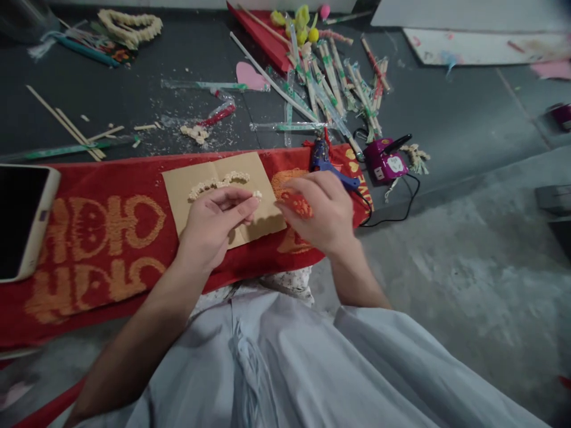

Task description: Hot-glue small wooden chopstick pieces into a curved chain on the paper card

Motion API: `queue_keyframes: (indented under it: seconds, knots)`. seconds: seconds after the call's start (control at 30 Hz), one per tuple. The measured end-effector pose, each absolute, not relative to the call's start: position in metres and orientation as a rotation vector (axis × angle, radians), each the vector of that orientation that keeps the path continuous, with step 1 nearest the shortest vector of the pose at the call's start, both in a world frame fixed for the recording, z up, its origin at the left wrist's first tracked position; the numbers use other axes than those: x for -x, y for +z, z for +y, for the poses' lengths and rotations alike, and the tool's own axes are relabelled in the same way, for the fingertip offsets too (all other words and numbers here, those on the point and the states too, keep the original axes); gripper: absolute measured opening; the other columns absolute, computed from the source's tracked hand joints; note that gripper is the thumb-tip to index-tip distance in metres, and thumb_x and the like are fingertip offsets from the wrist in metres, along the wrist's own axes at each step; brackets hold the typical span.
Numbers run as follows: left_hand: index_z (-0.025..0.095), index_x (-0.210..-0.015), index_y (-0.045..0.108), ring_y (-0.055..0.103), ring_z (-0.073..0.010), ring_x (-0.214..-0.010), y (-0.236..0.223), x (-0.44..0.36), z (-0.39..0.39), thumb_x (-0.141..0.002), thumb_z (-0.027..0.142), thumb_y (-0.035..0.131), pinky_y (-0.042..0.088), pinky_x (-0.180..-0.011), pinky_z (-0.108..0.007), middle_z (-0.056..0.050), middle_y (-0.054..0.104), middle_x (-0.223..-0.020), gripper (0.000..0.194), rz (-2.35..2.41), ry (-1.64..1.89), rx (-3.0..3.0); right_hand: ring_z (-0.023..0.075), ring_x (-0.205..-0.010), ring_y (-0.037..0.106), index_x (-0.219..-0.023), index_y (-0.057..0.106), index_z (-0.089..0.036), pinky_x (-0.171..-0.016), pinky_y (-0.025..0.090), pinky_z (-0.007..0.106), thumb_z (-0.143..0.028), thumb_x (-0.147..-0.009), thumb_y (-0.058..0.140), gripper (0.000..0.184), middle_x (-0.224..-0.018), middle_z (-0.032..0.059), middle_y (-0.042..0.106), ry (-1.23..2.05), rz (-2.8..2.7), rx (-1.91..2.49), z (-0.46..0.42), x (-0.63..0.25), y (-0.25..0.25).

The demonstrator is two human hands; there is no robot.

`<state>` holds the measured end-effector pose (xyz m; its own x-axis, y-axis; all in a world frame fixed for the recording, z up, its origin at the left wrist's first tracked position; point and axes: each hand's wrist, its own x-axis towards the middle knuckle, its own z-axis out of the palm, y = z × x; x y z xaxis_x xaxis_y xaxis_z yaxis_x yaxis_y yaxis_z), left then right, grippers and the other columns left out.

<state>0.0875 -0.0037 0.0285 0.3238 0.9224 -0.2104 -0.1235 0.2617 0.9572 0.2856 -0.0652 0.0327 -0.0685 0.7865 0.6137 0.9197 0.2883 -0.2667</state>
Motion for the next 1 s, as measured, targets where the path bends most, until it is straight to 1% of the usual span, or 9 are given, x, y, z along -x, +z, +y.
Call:
queue_keyframes:
  seconds: [0.17, 0.27, 0.47, 0.57, 0.63, 0.7, 0.77, 0.87, 1.0]
  knots:
    - [0.023, -0.079, 0.074, 0.062, -0.01, -0.059, 0.027, -0.089, -0.005, -0.059, 0.042, 0.101, 0.056, -0.056, -0.025, 0.0, 0.072, -0.073, 0.039, 0.93, 0.804, -0.935, 0.0182, -0.078, 0.066, -0.105, 0.07, -0.022, -0.071, 0.056, 0.033, -0.03, -0.104, 0.067, 0.009, -0.088, 0.0042, 0.071, -0.256, -1.707, 1.245, -0.058, -0.249, 0.017]
    - [0.021, -0.079, 0.072, 0.059, -0.0085, -0.057, 0.032, -0.09, -0.006, -0.057, 0.041, 0.103, 0.053, -0.053, -0.023, 0.001, 0.069, -0.071, 0.042, 0.922, 0.794, -0.894, 0.0173, -0.076, 0.068, -0.102, 0.068, -0.023, -0.069, 0.056, 0.032, -0.023, -0.103, 0.067, 0.002, -0.084, 0.0026, 0.072, -0.308, -1.655, 1.199, -0.055, -0.244, 0.016]
    - [0.017, -0.076, 0.07, 0.055, -0.0062, -0.051, 0.047, -0.095, -0.007, -0.049, 0.036, 0.105, 0.046, -0.048, -0.019, 0.003, 0.064, -0.065, 0.049, 0.901, 0.772, -0.779, 0.0152, -0.075, 0.068, -0.1, 0.066, -0.022, -0.071, 0.058, 0.03, -0.016, -0.101, 0.067, 0.006, -0.082, 0.0015, 0.073, -0.386, -1.622, 1.157, -0.049, -0.24, 0.014]
    - [0.017, -0.076, 0.068, 0.055, -0.0075, -0.049, 0.049, -0.092, -0.004, -0.056, 0.034, 0.1, 0.046, -0.048, -0.022, 0.003, 0.065, -0.066, 0.041, 1.006, 0.748, -0.897, 0.0149, -0.074, 0.068, -0.099, 0.066, -0.022, -0.072, 0.058, 0.029, -0.014, -0.099, 0.067, 0.008, -0.081, 0.0014, 0.073, -0.392, -1.582, 1.2, -0.046, -0.239, 0.01]
    - [0.018, -0.088, 0.069, 0.058, -0.0092, -0.05, 0.053, -0.086, 0.004, -0.066, 0.031, 0.093, 0.047, -0.05, -0.023, 0.003, 0.067, -0.072, 0.036, 1.148, 0.776, -1.09, 0.0147, -0.075, 0.068, -0.098, 0.066, -0.021, -0.071, 0.058, 0.028, -0.016, -0.099, 0.067, 0.005, -0.08, 0.0012, 0.072, -0.332, -1.558, 1.257, -0.044, -0.24, 0.007]
    - [0.019, -0.108, 0.068, 0.063, -0.0112, -0.054, 0.061, -0.081, 0.019, -0.074, 0.027, 0.087, 0.049, -0.053, -0.024, 0.004, 0.069, -0.08, 0.039, 1.289, 0.817, -1.385, 0.0145, -0.075, 0.068, -0.098, 0.068, -0.021, -0.071, 0.057, 0.028, -0.02, -0.099, 0.068, 0.002, -0.08, 0.0007, 0.071, -0.228, -1.55, 1.332, -0.043, -0.242, 0.003]
    - [0.019, -0.115, 0.07, 0.065, -0.0118, -0.063, 0.072, -0.08, 0.04, -0.083, 0.024, 0.081, 0.05, -0.064, -0.026, 0.002, 0.072, -0.085, 0.034, 1.332, 0.703, -1.775, 0.0145, -0.075, 0.067, -0.097, 0.069, -0.02, -0.072, 0.056, 0.028, -0.023, -0.1, 0.068, 0.004, -0.079, 0.0002, 0.071, -0.137, -1.55, 1.408, -0.041, -0.243, -0.001]
    - [0.019, -0.097, 0.078, 0.065, -0.0169, -0.074, 0.082, -0.088, 0.076, -0.09, 0.022, 0.074, 0.051, -0.081, -0.032, -0.001, 0.073, -0.081, 0.009, 1.306, 0.214, -2.314, 0.015, -0.074, 0.066, -0.095, 0.072, -0.018, -0.075, 0.055, 0.029, -0.024, -0.1, 0.067, 0.008, -0.078, 0.0005, 0.072, -0.074, -1.548, 1.522, -0.036, -0.243, -0.007]
    - [0.018, -0.096, 0.081, 0.069, -0.0224, -0.088, 0.073, -0.1, 0.111, -0.086, 0.019, 0.071, 0.052, -0.094, -0.035, -0.002, 0.074, -0.088, 0.014, 1.166, 0.017, -2.439, 0.0166, -0.075, 0.066, -0.093, 0.074, -0.018, -0.075, 0.053, 0.03, -0.023, -0.098, 0.067, 0.01, -0.079, 0.0012, 0.074, -0.043, -1.56, 1.632, -0.028, -0.24, -0.011]
